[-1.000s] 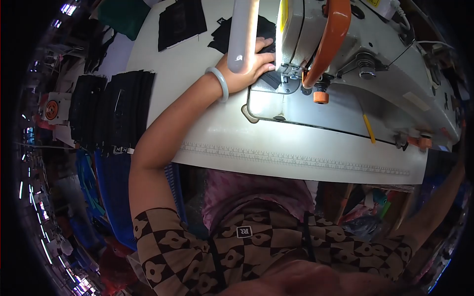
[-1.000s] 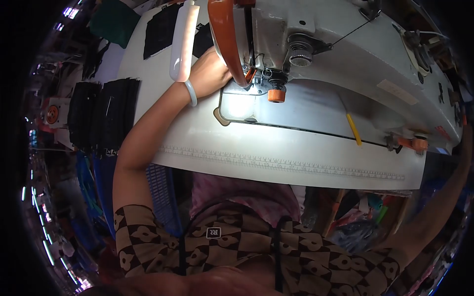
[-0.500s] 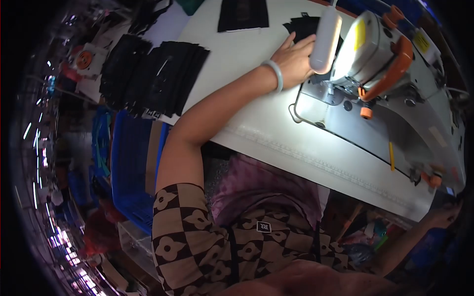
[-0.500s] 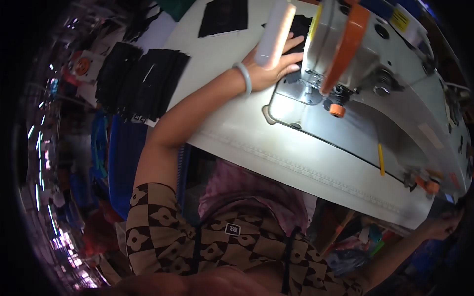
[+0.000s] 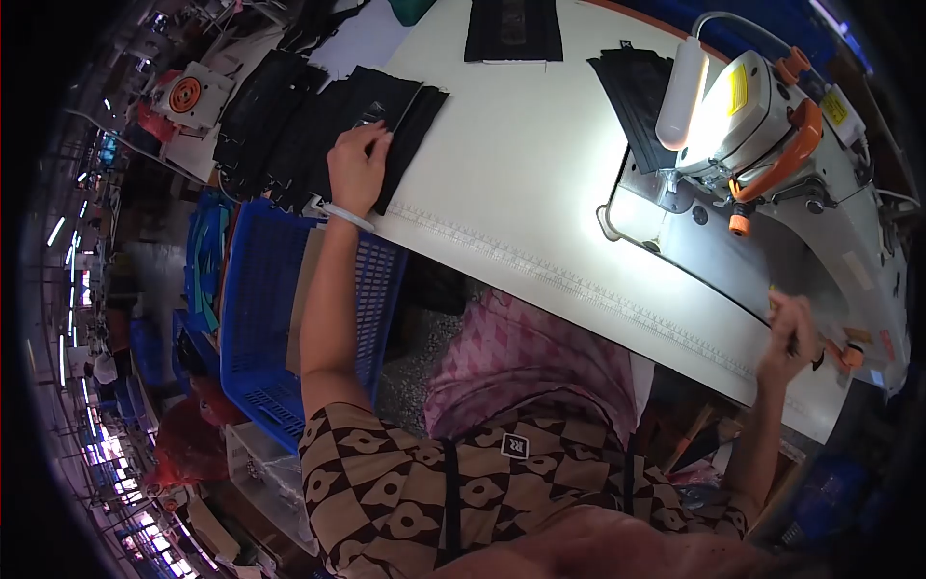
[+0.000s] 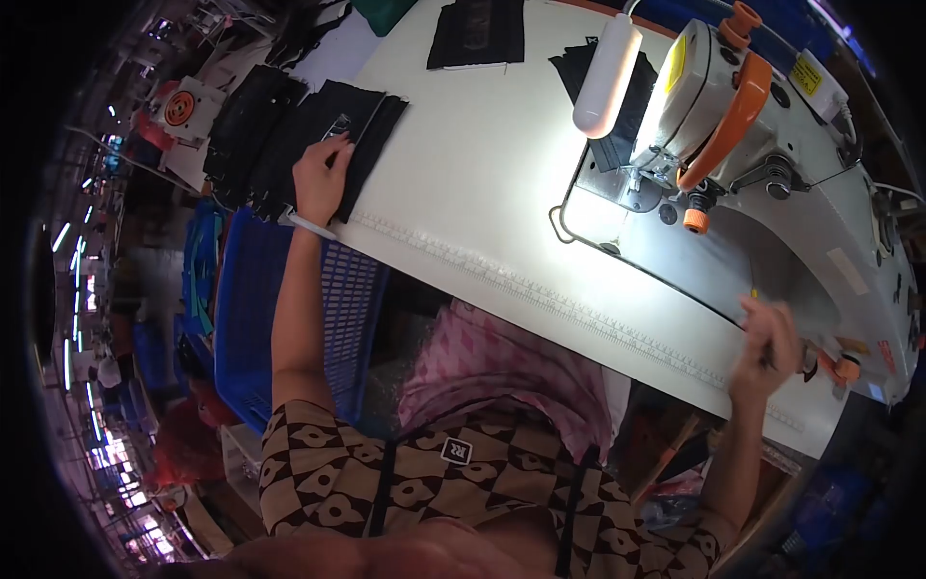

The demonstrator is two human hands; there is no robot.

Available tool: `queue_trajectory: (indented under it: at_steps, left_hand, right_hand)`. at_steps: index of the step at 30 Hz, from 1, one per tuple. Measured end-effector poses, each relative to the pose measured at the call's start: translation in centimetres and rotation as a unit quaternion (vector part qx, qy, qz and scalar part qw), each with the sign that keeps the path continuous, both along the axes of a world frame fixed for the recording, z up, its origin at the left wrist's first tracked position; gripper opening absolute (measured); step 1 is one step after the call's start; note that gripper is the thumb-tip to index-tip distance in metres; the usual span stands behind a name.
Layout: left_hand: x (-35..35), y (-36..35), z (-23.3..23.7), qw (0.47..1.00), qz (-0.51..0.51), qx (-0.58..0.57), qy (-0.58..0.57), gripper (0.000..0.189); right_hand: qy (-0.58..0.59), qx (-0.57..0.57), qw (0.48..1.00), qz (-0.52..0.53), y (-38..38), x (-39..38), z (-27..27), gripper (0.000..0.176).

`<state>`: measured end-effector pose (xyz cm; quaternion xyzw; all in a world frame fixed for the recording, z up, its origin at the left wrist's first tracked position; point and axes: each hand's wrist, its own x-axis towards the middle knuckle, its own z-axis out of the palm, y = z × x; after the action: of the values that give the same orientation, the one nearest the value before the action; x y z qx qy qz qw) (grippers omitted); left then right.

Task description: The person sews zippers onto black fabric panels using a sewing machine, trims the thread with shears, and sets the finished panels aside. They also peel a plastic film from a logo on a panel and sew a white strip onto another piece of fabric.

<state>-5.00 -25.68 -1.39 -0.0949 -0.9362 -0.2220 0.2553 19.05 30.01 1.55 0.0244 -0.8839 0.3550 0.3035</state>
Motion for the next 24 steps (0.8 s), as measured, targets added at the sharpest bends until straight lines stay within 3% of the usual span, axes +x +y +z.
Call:
queue_trajectory:
  at_steps: [2,4,5,7,8,11,14,17,19,24]
  left_hand:
    - [0.1,-0.6,0.2,0.997,0.017,0.063,-0.028,0.019]
    - [0.1,-0.5,1.7,0.932,0.090,0.342,0.082,0.015]
    - [0.5,-0.2,2.7,0.932,0.087,0.344,0.080,0.015]
    - [2.7,1.3,5.2,0.923,0.050,0.226,0.306,0.015]
    - [3.3,2.0,5.3,0.923,0.047,0.229,0.305,0.015]
    - [4.7,3.7,5.2,0.932,0.005,0.077,0.355,0.015]
    - [3.7,3.2,3.8,0.936,0.031,0.178,0.303,0.014]
    - [3.2,2.9,3.4,0.931,0.034,0.236,0.276,0.015]
    - [3.1,2.9,3.3,0.927,0.024,0.254,0.274,0.018]
    - [3.9,4.0,4.1,0.916,0.036,0.324,0.233,0.014]
  right_hand:
    - [-0.024,0.027,0.995,0.098,-3.0,-1.6,0.8,0.027]
    - [-0.040,0.013,0.992,0.122,-5.5,-2.8,1.2,0.028]
    - [-0.055,-0.004,0.988,0.146,-6.7,-3.3,1.2,0.028]
    - [-0.065,-0.072,0.975,0.199,-9.6,-4.4,0.8,0.026]
    - [-0.084,-0.099,0.965,0.229,-11.5,-5.0,1.0,0.023]
    - [-0.157,-0.113,0.931,0.308,-15.9,-6.9,1.7,0.015]
    - [-0.179,-0.108,0.919,0.333,-19.5,-9.2,2.7,0.014]
    - [-0.108,-0.080,0.920,0.367,-22.3,-12.7,1.3,0.016]
    - [-0.028,0.030,0.927,0.373,-24.2,-14.9,0.7,0.018]
    - [-0.064,-0.012,0.940,0.334,-31.6,-18.7,1.8,0.035]
